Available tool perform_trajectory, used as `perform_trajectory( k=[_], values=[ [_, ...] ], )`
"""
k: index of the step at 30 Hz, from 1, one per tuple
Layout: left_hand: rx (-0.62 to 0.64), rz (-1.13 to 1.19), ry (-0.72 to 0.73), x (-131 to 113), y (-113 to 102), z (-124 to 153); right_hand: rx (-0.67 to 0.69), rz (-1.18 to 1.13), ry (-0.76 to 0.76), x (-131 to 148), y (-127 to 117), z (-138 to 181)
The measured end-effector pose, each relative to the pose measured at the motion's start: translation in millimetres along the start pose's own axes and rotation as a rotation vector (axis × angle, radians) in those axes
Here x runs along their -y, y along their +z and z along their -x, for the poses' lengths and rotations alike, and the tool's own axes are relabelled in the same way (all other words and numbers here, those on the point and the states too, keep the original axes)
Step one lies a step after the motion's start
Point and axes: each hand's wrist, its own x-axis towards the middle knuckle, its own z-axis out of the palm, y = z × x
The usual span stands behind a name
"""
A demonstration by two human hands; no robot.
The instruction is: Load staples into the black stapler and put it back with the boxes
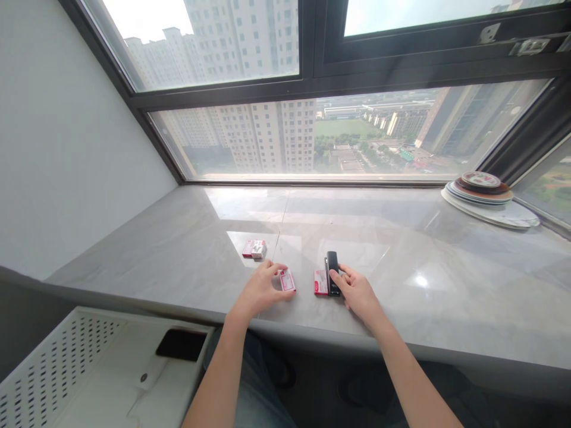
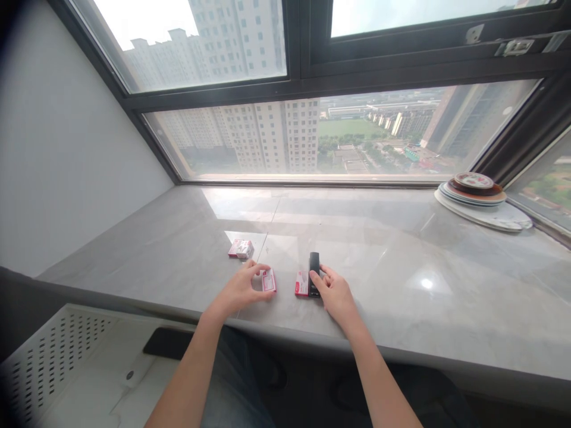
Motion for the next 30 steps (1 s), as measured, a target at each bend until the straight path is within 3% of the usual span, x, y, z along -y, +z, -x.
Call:
perform_trajectory(
  k=[2,6,11,14,16,18,21,22,25,30],
  values=[
    [-0.024,0.033,0.116,-20.1,12.2,-13.1,0.005,0.010,-0.005,0.1,-0.5,-0.3],
    [0.110,0.011,0.290,-49.6,37.9,-34.4,0.017,0.029,-0.027,-0.3,-1.2,-0.4],
    [0.160,0.009,0.345,-55.1,56.2,-38.3,0.009,0.065,-0.031,-1.7,-0.7,2.6],
    [0.152,0.065,0.365,-50.0,53.4,-36.2,-0.013,0.073,-0.034,-2.0,0.2,4.5],
    [0.070,0.116,0.360,-38.8,40.0,-40.1,-0.032,0.069,-0.036,-1.4,0.8,5.6],
    [-0.105,0.139,0.277,-16.5,16.2,-50.0,-0.046,0.063,-0.037,-0.2,1.2,6.5],
    [-0.342,0.057,-0.014,34.6,-27.1,-68.1,-0.050,0.060,-0.040,1.9,1.1,7.7],
    [-0.320,0.005,-0.105,52.7,-39.4,-71.7,-0.047,0.059,-0.041,2.3,0.9,8.0],
    [-0.242,-0.027,-0.179,96.1,-60.8,-67.5,-0.040,0.058,-0.032,2.4,0.1,8.3],
    [-0.153,-0.050,-0.146,119.7,-59.8,-25.1,-0.028,0.070,-0.018,1.8,-0.3,7.4]
  ],
)
